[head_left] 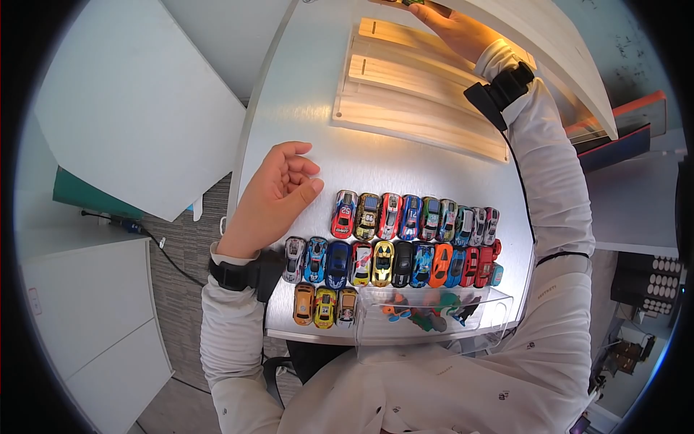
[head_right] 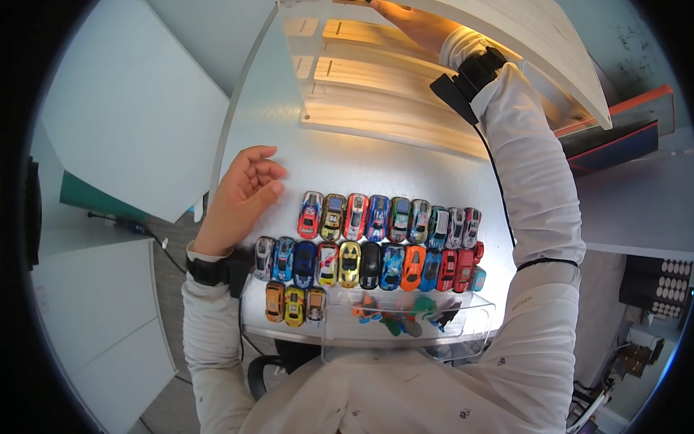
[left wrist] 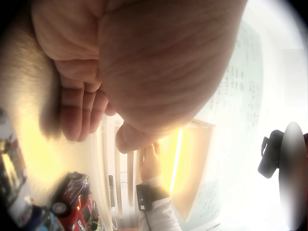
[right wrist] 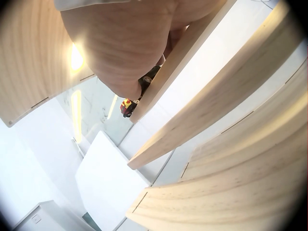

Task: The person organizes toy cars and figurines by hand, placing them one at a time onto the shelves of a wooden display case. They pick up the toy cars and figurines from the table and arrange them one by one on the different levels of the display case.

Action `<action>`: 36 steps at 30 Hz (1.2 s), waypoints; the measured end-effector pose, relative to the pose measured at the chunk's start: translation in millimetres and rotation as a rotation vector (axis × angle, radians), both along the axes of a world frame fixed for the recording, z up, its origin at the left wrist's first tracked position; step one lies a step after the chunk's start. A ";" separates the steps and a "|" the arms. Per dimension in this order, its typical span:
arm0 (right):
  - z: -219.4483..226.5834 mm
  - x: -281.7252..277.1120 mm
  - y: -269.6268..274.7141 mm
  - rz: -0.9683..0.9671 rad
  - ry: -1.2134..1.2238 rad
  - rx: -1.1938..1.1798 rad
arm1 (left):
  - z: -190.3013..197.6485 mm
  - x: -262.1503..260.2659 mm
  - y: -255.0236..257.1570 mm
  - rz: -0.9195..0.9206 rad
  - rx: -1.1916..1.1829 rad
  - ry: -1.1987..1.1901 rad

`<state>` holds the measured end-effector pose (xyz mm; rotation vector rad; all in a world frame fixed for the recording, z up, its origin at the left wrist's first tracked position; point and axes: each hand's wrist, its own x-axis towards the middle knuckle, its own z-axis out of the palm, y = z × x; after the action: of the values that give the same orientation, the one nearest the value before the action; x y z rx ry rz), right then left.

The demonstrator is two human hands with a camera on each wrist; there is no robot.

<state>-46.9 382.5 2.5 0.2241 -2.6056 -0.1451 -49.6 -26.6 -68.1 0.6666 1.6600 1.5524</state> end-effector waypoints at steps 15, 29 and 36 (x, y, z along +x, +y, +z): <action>-6.8 0.1 5.0 -0.016 -0.037 -0.096 | -1.7 -0.2 0.1 0.000 0.002 0.021; -5.1 3.9 2.6 -0.015 0.030 -0.112 | 0.0 0.0 -0.4 -0.014 -0.021 0.052; 1.0 6.7 -8.6 -0.082 0.038 -0.138 | -0.3 0.3 0.3 -0.008 -0.013 0.017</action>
<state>-40.2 373.9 3.5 0.0650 -2.5755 0.0022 -49.3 -26.3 -68.4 0.6807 1.6761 1.5331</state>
